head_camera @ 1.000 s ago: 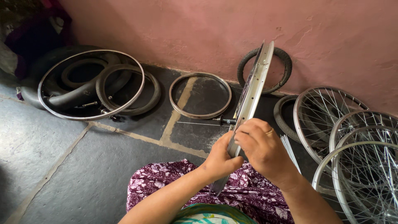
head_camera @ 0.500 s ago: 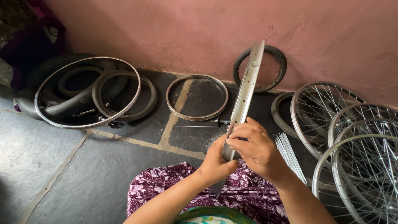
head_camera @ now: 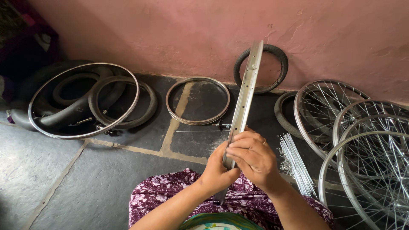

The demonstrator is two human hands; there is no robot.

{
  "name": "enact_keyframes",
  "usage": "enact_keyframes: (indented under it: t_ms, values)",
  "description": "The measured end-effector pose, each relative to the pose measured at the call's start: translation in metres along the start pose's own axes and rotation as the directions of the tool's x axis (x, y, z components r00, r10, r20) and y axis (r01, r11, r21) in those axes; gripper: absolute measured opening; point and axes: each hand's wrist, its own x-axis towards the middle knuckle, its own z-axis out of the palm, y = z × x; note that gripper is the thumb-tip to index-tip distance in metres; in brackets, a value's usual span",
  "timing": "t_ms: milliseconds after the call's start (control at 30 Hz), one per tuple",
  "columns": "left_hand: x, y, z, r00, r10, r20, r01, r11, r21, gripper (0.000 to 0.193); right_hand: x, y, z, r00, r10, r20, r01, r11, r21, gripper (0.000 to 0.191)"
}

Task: The person sits on the floor and inserts bicycle spokes into the hub flange, then threads them through the rim holes. They manipulate the hub and rim to align the spoke holes and continue lacing the wheel.

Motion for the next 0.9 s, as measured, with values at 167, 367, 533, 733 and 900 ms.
enact_keyframes:
  t_ms: [167, 367, 533, 733, 900]
  values:
    - [-0.0005, -0.0019, 0.0019, 0.998, 0.055, 0.019, -0.056, 0.998, 0.020, 0.051, -0.0001, -0.0039, 0.0008, 0.999, -0.003, -0.041, 0.001, 0.999, -0.044, 0.025]
    - [-0.0037, -0.0008, 0.0009, 1.000, 0.030, 0.000, -0.030, 0.998, 0.048, 0.055, -0.0050, -0.0048, -0.0047, 0.998, -0.001, 0.060, 0.004, 0.999, -0.050, 0.022]
    - [-0.0031, 0.0028, 0.0038, 0.999, -0.044, 0.001, 0.044, 0.999, -0.008, 0.055, -0.0063, -0.0037, 0.0005, 0.997, 0.071, -0.040, -0.071, 0.997, -0.004, 0.023]
    - [-0.0032, 0.0034, 0.0007, 1.000, -0.003, -0.010, 0.003, 1.000, 0.015, 0.056, -0.0061, -0.0061, -0.0042, 0.999, 0.032, 0.021, -0.031, 0.998, -0.047, 0.021]
    - [-0.0038, 0.0027, 0.0030, 0.999, 0.031, -0.018, -0.031, 0.999, 0.037, 0.056, -0.0042, -0.0074, 0.0016, 0.996, 0.060, -0.065, -0.062, 0.998, -0.017, 0.021]
